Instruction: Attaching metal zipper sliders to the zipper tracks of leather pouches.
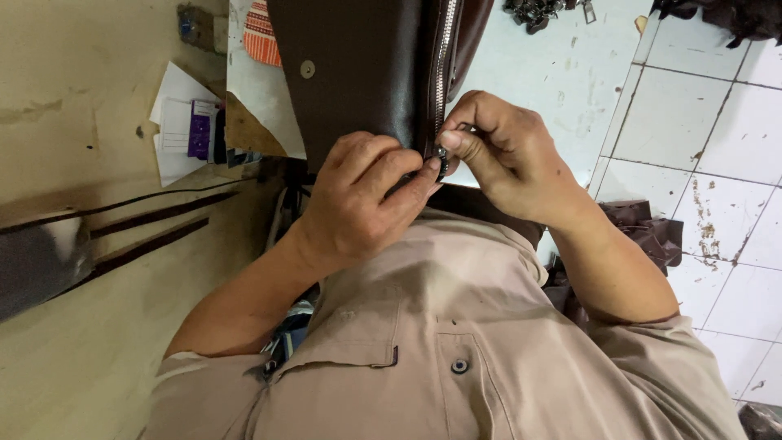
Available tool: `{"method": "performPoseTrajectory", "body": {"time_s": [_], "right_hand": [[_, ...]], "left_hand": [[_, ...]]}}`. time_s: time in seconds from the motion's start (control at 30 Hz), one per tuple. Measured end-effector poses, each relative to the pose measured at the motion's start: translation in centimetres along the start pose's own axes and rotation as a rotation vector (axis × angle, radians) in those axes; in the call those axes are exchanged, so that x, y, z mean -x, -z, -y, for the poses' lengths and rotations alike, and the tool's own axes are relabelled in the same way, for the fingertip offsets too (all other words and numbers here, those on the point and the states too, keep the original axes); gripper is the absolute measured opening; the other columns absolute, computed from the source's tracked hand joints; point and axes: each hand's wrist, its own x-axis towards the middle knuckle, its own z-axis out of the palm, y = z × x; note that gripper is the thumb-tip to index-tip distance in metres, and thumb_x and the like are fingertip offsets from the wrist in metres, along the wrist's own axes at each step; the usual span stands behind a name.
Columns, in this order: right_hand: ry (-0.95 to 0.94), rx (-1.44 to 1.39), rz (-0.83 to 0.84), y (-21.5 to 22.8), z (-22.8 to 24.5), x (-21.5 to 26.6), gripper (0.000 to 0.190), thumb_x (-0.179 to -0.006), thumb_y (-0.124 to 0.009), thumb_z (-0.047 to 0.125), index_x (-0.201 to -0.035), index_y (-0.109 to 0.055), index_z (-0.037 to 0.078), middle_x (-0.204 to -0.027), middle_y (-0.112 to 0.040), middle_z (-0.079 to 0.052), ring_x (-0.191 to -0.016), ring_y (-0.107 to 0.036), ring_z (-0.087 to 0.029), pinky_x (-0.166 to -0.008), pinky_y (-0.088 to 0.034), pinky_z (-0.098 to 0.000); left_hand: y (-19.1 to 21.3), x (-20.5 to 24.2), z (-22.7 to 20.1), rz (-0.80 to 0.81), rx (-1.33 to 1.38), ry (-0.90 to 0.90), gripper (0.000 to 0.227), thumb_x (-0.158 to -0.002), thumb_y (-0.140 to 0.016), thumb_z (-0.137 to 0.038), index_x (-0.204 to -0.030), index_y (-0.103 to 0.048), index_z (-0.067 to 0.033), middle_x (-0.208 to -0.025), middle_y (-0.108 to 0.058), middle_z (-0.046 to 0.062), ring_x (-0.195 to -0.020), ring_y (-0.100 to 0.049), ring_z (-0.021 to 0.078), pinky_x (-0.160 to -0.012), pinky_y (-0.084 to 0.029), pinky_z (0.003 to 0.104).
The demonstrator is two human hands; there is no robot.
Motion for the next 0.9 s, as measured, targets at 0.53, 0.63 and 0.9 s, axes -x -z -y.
{"method": "performPoseTrajectory", "body": {"time_s": [0.53, 0.63, 0.9], "right_hand": [[0.141, 0.169, 0.085, -0.3, 0.4, 1.0, 0.011, -0.109, -0.053, 0.006, -0.104, -0.058, -0.003, -0.092, -0.060, -0.012, -0.079, -0.061, -0.024, -0.074, -0.047, -0.0338], [0.176, 0.155, 0.096, -0.3, 0.2, 1.5, 0.010, -0.108, -0.051, 0.003, -0.104, -0.057, -0.004, -0.093, -0.060, -0.014, -0.080, -0.061, -0.026, -0.071, -0.048, -0.0335], [-0.052, -0.094, -0.013, -0.5, -0.8, 1.4, 0.019, -0.111, -0.050, 0.018, -0.102, -0.053, 0.002, -0.082, -0.060, -0.008, -0.070, -0.065, -0.015, -0.070, -0.052, -0.0255]], "left_hand": [[-4.5, -2.4, 3.7, 0.158, 0.149, 0.432, 0.031, -0.099, -0.073, -0.023, -0.077, -0.054, -0.0098, -0.068, -0.060, 0.004, -0.058, -0.058, 0.0289, -0.050, -0.040, 0.045], [-5.1, -2.2, 3.4, 0.135, 0.175, 0.399, 0.029, -0.101, -0.069, -0.018, -0.079, -0.053, -0.0078, -0.070, -0.059, 0.006, -0.060, -0.057, 0.0295, -0.051, -0.040, 0.045], [-1.8, -3.0, 2.7, 0.125, 0.225, 0.471, 0.036, -0.105, -0.068, -0.028, -0.078, -0.053, -0.0086, -0.066, -0.056, 0.003, -0.057, -0.055, 0.0235, -0.050, -0.040, 0.041]]}}
